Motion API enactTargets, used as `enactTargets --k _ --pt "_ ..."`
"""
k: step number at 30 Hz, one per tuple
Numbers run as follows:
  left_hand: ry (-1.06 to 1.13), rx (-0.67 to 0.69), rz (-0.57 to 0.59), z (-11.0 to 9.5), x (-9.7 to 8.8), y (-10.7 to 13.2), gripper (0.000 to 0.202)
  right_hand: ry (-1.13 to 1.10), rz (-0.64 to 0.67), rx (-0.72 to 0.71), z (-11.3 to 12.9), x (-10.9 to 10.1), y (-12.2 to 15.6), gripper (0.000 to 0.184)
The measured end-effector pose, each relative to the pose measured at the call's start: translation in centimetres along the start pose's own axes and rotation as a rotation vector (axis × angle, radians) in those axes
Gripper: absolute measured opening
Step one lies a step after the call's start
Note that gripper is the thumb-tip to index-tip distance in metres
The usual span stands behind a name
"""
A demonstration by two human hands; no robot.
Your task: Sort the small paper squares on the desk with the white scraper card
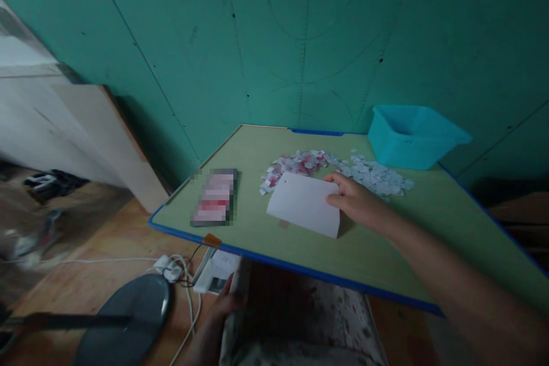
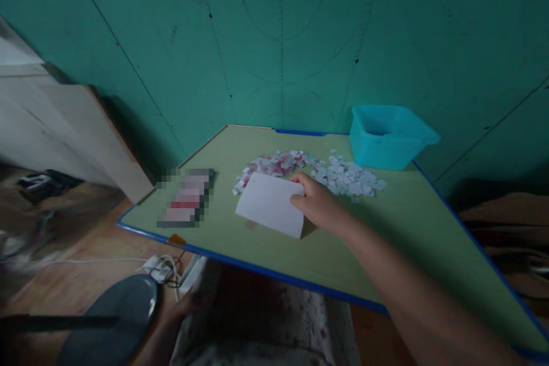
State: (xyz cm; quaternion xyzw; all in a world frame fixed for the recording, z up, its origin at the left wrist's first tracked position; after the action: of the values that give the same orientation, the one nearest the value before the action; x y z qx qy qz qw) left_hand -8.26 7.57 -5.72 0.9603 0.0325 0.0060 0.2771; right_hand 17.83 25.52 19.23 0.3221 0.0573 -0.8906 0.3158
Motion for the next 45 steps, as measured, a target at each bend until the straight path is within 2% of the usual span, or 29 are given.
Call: enactTargets --k 5,9,12,16,21,27,31,38,43,45 --pt "0.075 -0.042 -0.028 -1.5 1.0 1.1 0.024 -0.045 0.109 -0.015 0.5 2.0 0.3 0.020" --pt "0.174 -0.035 -0.084 -2.5 0.9 1.9 0.028 -0.097 0.177 -0.012 0.7 3.2 0.6 0.020" --pt "0.251 -0.025 -0.015 -2.4 1.5 1.8 0.031 -0.128 0.212 -0.014 0.9 3.7 0.7 0.018" --pt "0.249 -0.044 -0.037 -1.9 0.9 1.7 0.033 -0.124 0.233 -0.021 1.1 4.0 0.9 0.019" --pt "0.302 -0.073 0.022 -1.7 1.7 1.6 0.033 -0.128 0.223 0.011 1.1 4.0 1.1 0.019" --pt "0.143 0.043 -0.132 -2.7 0.9 2.1 0.037 -0.166 0.230 -0.004 1.3 4.0 1.0 0.019" --pt "0.116 0.025 -0.210 -2.5 0.8 2.6 0.048 -0.169 0.225 -0.020 1.3 4.0 1.0 0.017" --pt "0.189 0.041 -0.183 -2.8 1.0 2.6 0.048 -0.190 0.249 -0.004 1.3 4.0 1.2 0.018" --pt "0.289 -0.078 -0.012 -1.7 2.2 2.0 0.046 -0.208 0.252 -0.006 1.6 3.9 1.3 0.018" --pt "0.243 -0.059 -0.076 -2.2 1.7 2.3 0.042 -0.217 0.255 -0.013 1.8 3.9 1.3 0.017"
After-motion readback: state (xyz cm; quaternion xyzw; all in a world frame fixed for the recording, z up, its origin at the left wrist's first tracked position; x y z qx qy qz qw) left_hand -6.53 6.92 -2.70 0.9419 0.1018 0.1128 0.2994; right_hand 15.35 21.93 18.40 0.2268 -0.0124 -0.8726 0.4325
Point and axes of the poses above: each hand's wrist, its own y-axis away from the middle knuckle, its own x-axis out of the palm, z = x × y, the point moved 10 cm from there along -y, towards the middle knuckle, and after that the axes turned 12 degrees about z, right-handed, at the moved point
